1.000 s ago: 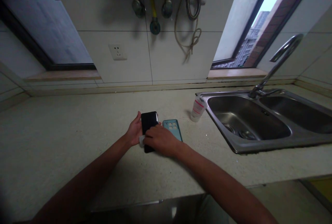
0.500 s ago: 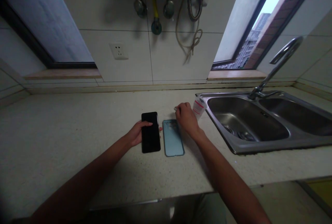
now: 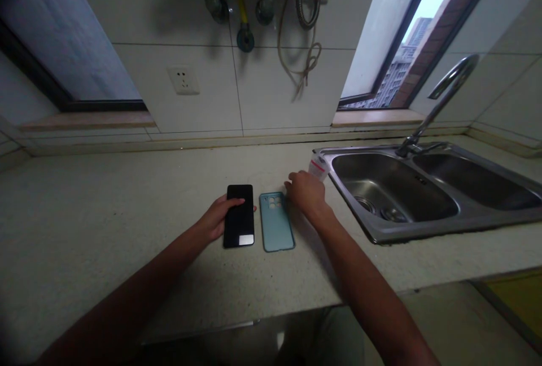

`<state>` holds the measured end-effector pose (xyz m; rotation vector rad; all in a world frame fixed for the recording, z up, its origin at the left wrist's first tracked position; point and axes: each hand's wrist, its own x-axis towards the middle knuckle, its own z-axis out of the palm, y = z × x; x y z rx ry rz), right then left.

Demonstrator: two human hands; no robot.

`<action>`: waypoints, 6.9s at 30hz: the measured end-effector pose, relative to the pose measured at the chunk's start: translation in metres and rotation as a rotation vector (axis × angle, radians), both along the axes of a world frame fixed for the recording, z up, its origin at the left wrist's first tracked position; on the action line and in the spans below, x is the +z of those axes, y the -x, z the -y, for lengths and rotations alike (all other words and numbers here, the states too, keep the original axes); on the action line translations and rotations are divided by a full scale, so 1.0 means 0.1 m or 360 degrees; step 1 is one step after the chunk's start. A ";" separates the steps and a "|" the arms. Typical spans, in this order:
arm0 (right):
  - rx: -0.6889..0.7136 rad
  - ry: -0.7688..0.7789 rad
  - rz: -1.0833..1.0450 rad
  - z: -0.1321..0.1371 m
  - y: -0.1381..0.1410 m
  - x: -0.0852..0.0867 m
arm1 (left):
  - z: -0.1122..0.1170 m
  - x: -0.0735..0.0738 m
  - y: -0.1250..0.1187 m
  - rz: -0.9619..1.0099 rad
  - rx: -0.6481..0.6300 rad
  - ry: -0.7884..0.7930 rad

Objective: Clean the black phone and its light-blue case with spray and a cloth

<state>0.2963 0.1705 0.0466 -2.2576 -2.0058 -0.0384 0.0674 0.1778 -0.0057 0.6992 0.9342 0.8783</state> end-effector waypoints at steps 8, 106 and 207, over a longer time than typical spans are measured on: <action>0.0251 0.0390 -0.0069 -0.04 0.03 -0.15 | -0.06 -0.06 0.03 0.0051 0.0078 -0.0004; 0.0145 -0.0356 -0.3017 0.17 0.88 -0.52 | 0.04 0.00 -0.02 -0.0610 0.0091 -0.1082; 0.0588 0.0770 -0.2855 -0.02 0.52 -0.47 | 0.16 -0.10 0.06 -0.2590 -0.0176 -0.1516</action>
